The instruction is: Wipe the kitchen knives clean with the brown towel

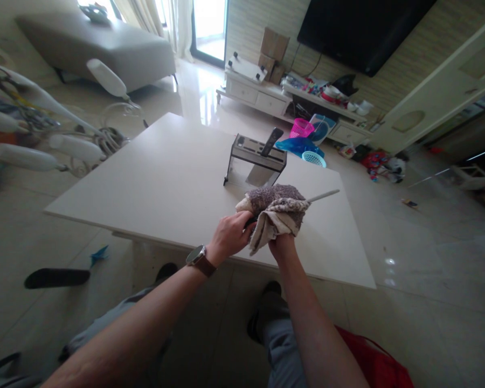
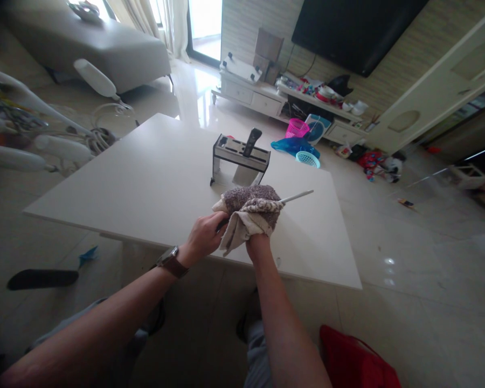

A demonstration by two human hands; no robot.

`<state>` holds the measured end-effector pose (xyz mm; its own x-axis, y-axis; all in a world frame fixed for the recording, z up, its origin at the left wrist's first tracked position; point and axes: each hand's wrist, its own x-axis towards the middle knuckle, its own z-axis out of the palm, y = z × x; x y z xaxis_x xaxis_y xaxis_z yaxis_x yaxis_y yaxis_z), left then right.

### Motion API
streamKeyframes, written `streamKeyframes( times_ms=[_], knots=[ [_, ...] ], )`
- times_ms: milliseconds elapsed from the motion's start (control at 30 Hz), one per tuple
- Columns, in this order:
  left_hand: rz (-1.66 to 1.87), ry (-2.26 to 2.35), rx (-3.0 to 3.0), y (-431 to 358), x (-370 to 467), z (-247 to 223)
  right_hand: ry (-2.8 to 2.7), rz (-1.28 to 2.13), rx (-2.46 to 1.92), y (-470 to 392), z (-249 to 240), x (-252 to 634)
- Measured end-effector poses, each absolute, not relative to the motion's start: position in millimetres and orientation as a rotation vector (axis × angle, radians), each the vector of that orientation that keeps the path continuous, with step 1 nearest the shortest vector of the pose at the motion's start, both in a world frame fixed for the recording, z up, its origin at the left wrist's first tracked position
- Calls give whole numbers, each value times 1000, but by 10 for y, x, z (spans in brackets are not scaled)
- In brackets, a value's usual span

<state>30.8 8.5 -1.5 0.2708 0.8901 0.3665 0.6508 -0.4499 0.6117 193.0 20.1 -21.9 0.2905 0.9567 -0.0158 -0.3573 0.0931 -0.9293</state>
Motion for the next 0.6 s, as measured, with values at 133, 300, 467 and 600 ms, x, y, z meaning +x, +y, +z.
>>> streamKeyframes(
  times_ms=[133, 300, 467, 600],
  knots=[
    [965, 1396, 2211, 107, 308, -20, -638, 1111, -988, 199, -132, 1821],
    [909, 1436, 2235, 115, 295, 22, -559, 1088, -938, 229, -127, 1902],
    [835, 1465, 2265, 128, 231, 51, -509, 1079, -916, 296, -170, 2148],
    [784, 1471, 2275, 164, 166, 66, -437, 1073, -902, 356, -179, 2343]
  ],
)
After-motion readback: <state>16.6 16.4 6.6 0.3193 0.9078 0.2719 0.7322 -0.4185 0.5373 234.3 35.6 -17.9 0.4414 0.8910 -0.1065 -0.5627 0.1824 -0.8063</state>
